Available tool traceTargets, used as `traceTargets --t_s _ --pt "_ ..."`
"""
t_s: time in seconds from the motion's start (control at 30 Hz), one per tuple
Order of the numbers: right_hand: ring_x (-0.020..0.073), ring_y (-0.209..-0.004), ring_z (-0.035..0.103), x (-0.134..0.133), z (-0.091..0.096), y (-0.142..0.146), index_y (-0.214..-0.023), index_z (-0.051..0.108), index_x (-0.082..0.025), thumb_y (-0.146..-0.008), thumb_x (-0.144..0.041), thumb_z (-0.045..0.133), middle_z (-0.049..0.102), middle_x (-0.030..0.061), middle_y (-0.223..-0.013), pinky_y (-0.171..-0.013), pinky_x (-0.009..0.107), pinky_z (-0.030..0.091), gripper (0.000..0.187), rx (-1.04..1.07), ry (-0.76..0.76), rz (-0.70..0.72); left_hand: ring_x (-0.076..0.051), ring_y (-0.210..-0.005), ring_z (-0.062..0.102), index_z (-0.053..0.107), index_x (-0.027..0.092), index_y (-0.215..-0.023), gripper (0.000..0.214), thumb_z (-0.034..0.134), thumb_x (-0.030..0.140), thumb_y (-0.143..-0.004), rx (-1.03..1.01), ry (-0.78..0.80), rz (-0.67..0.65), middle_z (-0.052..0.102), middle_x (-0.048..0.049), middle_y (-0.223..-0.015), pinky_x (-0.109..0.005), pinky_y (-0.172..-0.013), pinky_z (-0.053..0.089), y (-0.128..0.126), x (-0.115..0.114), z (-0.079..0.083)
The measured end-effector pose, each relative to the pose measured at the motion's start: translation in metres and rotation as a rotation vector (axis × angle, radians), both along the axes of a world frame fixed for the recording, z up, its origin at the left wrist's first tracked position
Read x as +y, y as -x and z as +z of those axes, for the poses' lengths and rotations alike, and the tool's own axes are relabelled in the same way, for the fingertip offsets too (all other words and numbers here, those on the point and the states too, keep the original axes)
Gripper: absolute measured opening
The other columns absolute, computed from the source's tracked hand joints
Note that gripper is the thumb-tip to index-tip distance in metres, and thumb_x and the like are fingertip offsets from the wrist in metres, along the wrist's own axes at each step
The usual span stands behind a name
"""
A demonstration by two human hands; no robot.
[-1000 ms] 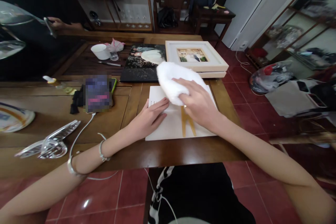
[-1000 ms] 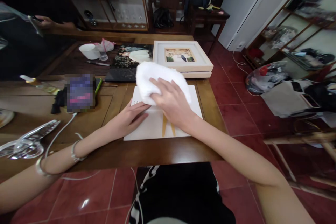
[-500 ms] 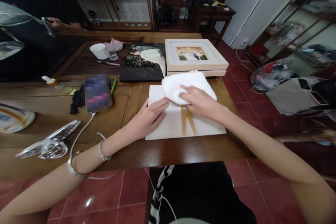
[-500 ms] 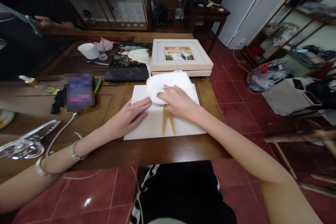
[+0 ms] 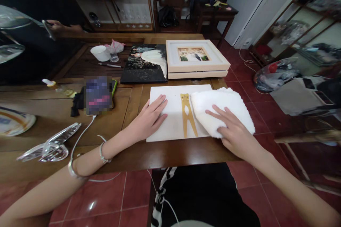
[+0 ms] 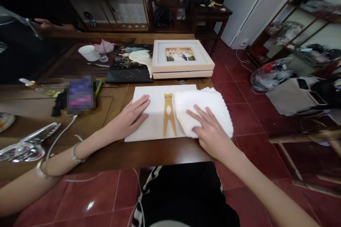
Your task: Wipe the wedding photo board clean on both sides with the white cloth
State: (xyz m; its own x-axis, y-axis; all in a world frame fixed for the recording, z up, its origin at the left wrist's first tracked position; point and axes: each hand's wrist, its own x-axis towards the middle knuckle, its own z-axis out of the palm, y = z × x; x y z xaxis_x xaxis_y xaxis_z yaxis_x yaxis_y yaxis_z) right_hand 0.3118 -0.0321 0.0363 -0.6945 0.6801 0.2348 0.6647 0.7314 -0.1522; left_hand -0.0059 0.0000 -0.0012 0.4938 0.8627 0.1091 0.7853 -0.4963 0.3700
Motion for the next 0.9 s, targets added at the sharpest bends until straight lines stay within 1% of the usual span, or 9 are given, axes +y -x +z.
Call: traceTargets --t_s 0.13,0.2,0.27,0.37,0.5,0.6,0.7,0.8,0.9 --pt "0.0361 -0.141 0.032 -0.028 0.014 -0.002 -0.060 0.062 -0.017 -0.062 0.010 0.040 0.053 0.0155 -0.141 -0.110 0.065 0.036 0.034 -0.060 0.042 0.048 -0.029 -0.148 0.022 0.034 0.014 -0.148 0.050 0.033 0.033 -0.101 0.009 -0.007 -0.004 0.031 -0.0172 -0.157 -0.055 -0.117 0.023 0.000 0.000 0.001" --pt "0.0354 -0.141 0.034 -0.031 0.017 -0.003 -0.060 0.061 -0.017 -0.062 0.010 0.041 0.055 0.0145 -0.140 -0.111 0.063 0.037 0.034 -0.082 0.057 0.066 -0.028 -0.148 0.022 0.034 0.013 -0.147 0.050 0.033 0.033 -0.101 0.014 -0.013 -0.007 0.031 -0.0174 -0.157 -0.055 -0.117 0.023 0.000 0.000 0.001" --pt "0.0344 -0.140 0.036 -0.027 0.018 -0.003 -0.061 0.062 -0.017 -0.061 0.009 0.041 0.056 0.0140 -0.139 -0.111 0.061 0.037 0.033 -0.072 0.069 0.071 -0.028 -0.148 0.022 0.035 0.012 -0.147 0.050 0.033 0.032 -0.101 0.019 -0.019 -0.007 0.031 -0.0180 -0.157 -0.054 -0.117 0.023 0.000 0.000 0.001" --pt "0.0343 -0.141 0.035 -0.008 0.013 -0.001 -0.065 0.063 -0.016 -0.062 0.007 0.042 0.056 0.0157 -0.139 -0.113 0.060 0.035 0.032 -0.039 0.073 0.067 -0.028 -0.148 0.022 0.035 0.011 -0.146 0.050 0.032 0.033 -0.101 0.027 -0.021 -0.006 0.031 -0.0186 -0.156 -0.055 -0.117 0.024 0.000 0.000 0.001" --pt "0.0354 -0.142 0.032 0.033 0.003 0.007 -0.075 0.064 -0.014 -0.065 0.004 0.043 0.051 0.0173 -0.144 -0.114 0.061 0.031 0.029 -0.010 0.076 0.040 -0.027 -0.148 0.022 0.036 0.011 -0.146 0.050 0.033 0.033 -0.101 0.030 -0.017 -0.010 0.031 -0.0180 -0.157 -0.054 -0.117 0.023 0.001 0.000 0.001" --pt "0.0360 -0.141 0.034 0.068 -0.002 0.016 -0.085 0.065 -0.013 -0.067 0.003 0.043 0.051 0.0184 -0.144 -0.113 0.061 0.031 0.032 -0.009 0.081 -0.008 -0.028 -0.148 0.022 0.036 0.011 -0.146 0.050 0.033 0.033 -0.101 0.033 -0.006 -0.010 0.031 -0.0180 -0.157 -0.054 -0.117 0.023 0.000 0.000 0.003" --pt "0.0356 -0.142 0.031 0.092 -0.005 0.026 -0.095 0.064 -0.012 -0.068 0.003 0.043 0.048 0.0171 -0.146 -0.114 0.060 0.029 0.037 -0.009 0.094 -0.047 -0.028 -0.148 0.022 0.037 0.011 -0.146 0.050 0.033 0.034 -0.101 0.032 -0.002 -0.009 0.031 -0.0182 -0.157 -0.054 -0.117 0.023 0.000 0.000 0.003" --pt "0.0362 -0.144 0.027 0.099 -0.005 0.033 -0.099 0.064 -0.012 -0.067 0.004 0.043 0.046 0.0166 -0.148 -0.115 0.061 0.026 0.041 -0.035 0.114 -0.044 -0.029 -0.147 0.023 0.036 0.012 -0.146 0.050 0.034 0.034 -0.101 0.030 -0.010 -0.010 0.032 -0.0175 -0.157 -0.054 -0.117 0.024 0.000 0.000 0.003" --pt "0.0377 -0.144 0.025 0.086 -0.002 0.034 -0.095 0.065 -0.013 -0.066 0.005 0.043 0.046 0.0173 -0.148 -0.115 0.063 0.026 0.040 -0.066 0.129 -0.038 -0.029 -0.147 0.023 0.036 0.012 -0.146 0.050 0.033 0.033 -0.101 0.033 -0.018 -0.015 0.032 -0.0174 -0.156 -0.055 -0.117 0.024 0.001 0.000 0.002"
